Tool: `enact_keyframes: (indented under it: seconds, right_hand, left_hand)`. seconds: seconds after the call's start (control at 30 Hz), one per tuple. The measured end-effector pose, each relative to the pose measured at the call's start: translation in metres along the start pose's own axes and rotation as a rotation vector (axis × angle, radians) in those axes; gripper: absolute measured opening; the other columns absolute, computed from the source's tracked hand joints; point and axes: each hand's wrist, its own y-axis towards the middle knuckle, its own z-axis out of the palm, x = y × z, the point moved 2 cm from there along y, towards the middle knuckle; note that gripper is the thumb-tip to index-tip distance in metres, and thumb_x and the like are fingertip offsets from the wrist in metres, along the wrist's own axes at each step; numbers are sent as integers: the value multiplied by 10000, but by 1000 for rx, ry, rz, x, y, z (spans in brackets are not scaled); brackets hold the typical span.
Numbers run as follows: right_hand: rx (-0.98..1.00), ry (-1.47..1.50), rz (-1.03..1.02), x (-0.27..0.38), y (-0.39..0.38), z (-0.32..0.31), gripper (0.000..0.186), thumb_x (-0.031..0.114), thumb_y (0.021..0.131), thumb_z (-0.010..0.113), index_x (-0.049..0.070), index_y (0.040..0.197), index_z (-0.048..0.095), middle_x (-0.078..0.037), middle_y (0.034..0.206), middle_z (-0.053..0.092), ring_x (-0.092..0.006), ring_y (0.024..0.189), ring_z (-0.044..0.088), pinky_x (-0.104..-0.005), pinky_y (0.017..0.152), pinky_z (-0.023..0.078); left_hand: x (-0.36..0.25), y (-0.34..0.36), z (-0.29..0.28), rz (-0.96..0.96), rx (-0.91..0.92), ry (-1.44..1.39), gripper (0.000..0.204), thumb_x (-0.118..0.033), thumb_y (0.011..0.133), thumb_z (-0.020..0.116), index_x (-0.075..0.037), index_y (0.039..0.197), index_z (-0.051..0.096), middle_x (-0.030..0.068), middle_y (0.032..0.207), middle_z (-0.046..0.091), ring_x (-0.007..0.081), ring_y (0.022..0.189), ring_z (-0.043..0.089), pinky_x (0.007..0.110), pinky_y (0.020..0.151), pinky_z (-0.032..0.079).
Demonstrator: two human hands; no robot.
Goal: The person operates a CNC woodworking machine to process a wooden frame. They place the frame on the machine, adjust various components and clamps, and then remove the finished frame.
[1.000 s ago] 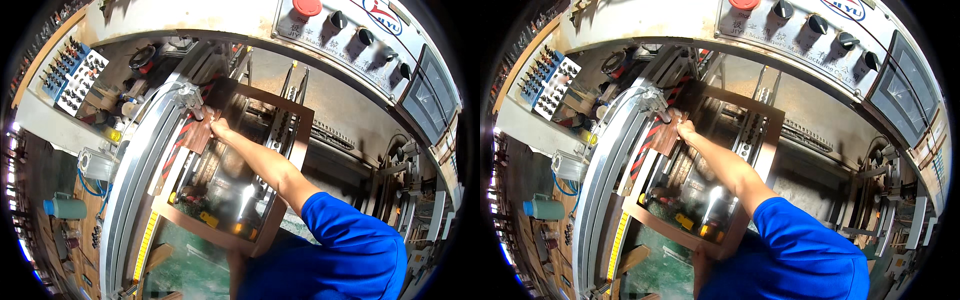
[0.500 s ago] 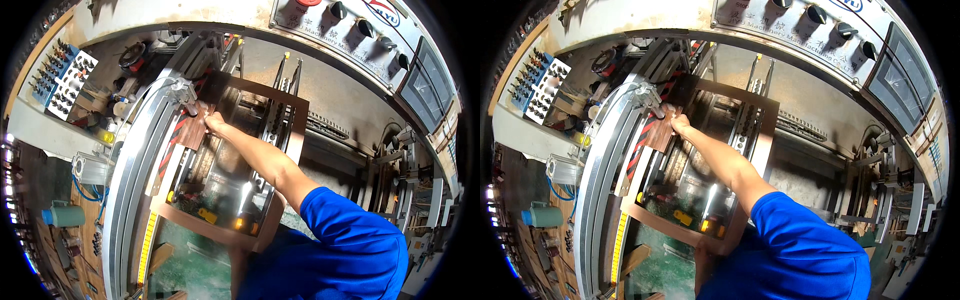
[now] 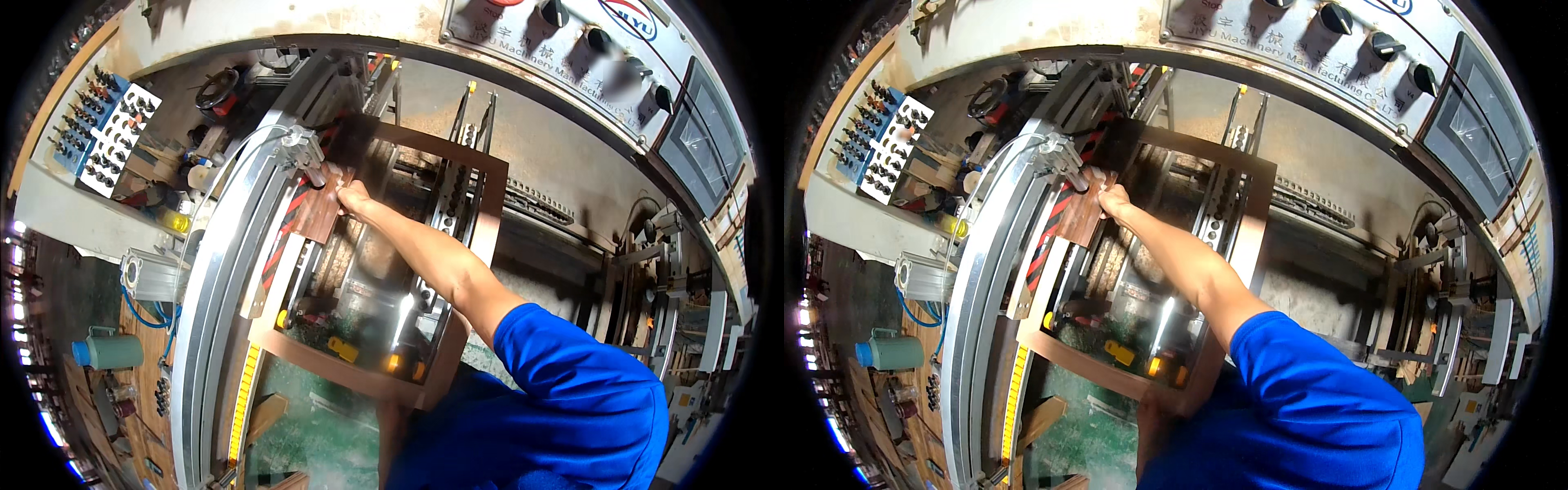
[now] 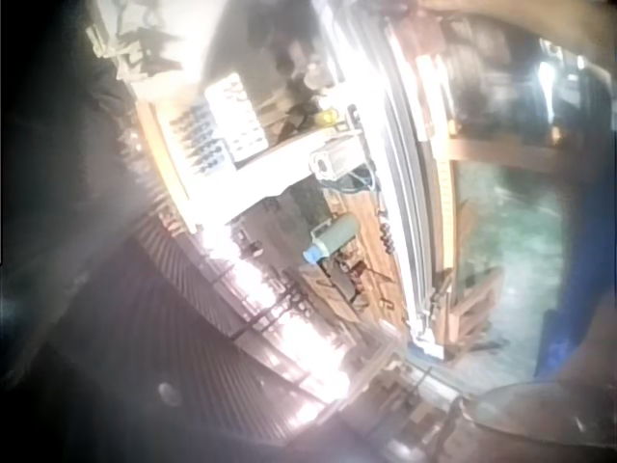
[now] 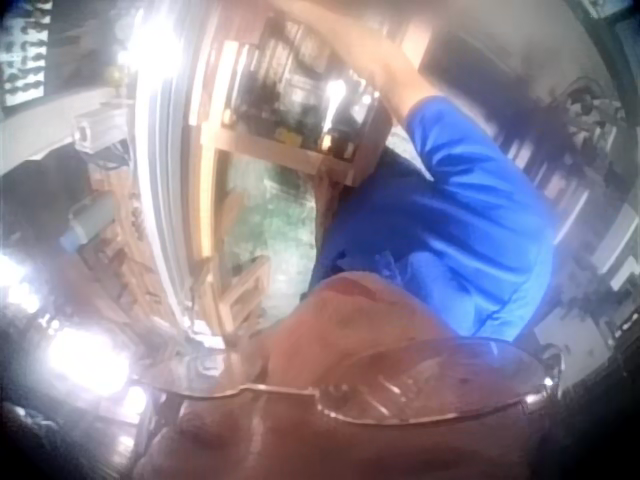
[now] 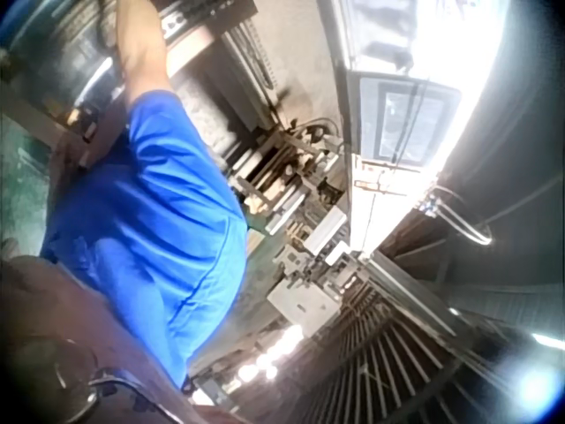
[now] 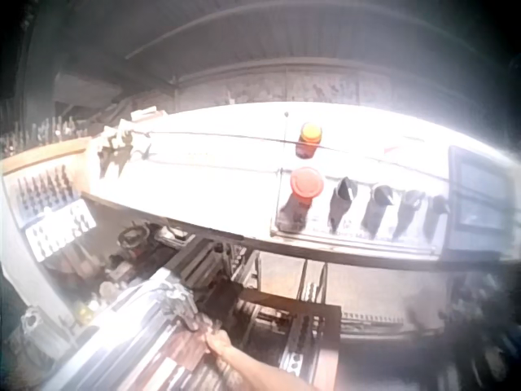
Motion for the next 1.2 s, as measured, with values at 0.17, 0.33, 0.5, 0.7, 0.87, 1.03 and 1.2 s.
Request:
enact_keyframes:
  seconds: [0.17, 0.33, 0.5, 0.7, 0.87, 1.03, 1.2]
  right_hand:
    - [1, -49, 43, 1, -4, 4, 291, 204, 983, 546, -54, 979, 680, -122, 851, 668, -202, 653, 650, -322, 504, 550]
    - [-62, -51, 54, 2, 1, -2, 302, 189, 980, 543, -72, 880, 658, -120, 738, 644, -201, 539, 620, -320, 478, 518]
    - [-57, -66, 40, 9, -8, 3, 327, 202, 997, 551, -88, 888, 656, -144, 779, 666, -213, 575, 654, -333, 479, 522]
    - [-58, -59, 51, 6, -4, 0, 298, 173, 955, 573, -107, 948, 675, -167, 865, 690, -245, 679, 695, -353, 499, 574]
    - [-56, -35, 71, 4, -7, 9, 293, 179, 948, 574, -83, 866, 675, -155, 878, 696, -241, 705, 690, -347, 477, 532]
    - [-103, -5, 166, -4, 3, -1, 216, 166, 909, 629, -46, 910, 670, -144, 878, 684, -238, 687, 667, -341, 462, 550]
    - [-42, -10, 135, -1, -46, -38, 265, 194, 876, 715, -62, 814, 691, -137, 817, 680, -205, 694, 660, -360, 526, 506]
  left_hand:
    - [-22, -9, 3, 176, 63, 630, 489, -365, 1056, 506, -4, 1384, 477, 180, 1318, 552, 290, 1186, 589, 418, 963, 524]
    - [-34, -10, 16, -189, 10, -261, 555, -427, 1048, 523, -29, 1423, 432, 172, 1366, 519, 314, 1242, 561, 480, 990, 516]
    - [-26, -8, 12, -187, -3, -284, 569, -458, 1052, 495, -40, 1432, 429, 162, 1367, 520, 322, 1256, 548, 516, 1000, 504]
    - [-20, -4, 10, -226, -12, -315, 542, -430, 1059, 473, -37, 1432, 436, 176, 1375, 521, 328, 1257, 548, 523, 1004, 499]
    - [-18, -3, 15, -243, -141, -406, 489, -379, 1059, 471, -22, 1392, 473, 172, 1304, 582, 308, 1173, 597, 487, 961, 521]
    - [20, 5, -7, 145, 36, 307, 463, -359, 1050, 493, 14, 1324, 492, 183, 1182, 644, 283, 1063, 651, 405, 898, 540]
    - [40, -2, -18, -18, 42, -140, 467, -374, 1045, 505, 11, 1308, 481, 193, 1211, 624, 308, 1095, 637, 436, 909, 534]
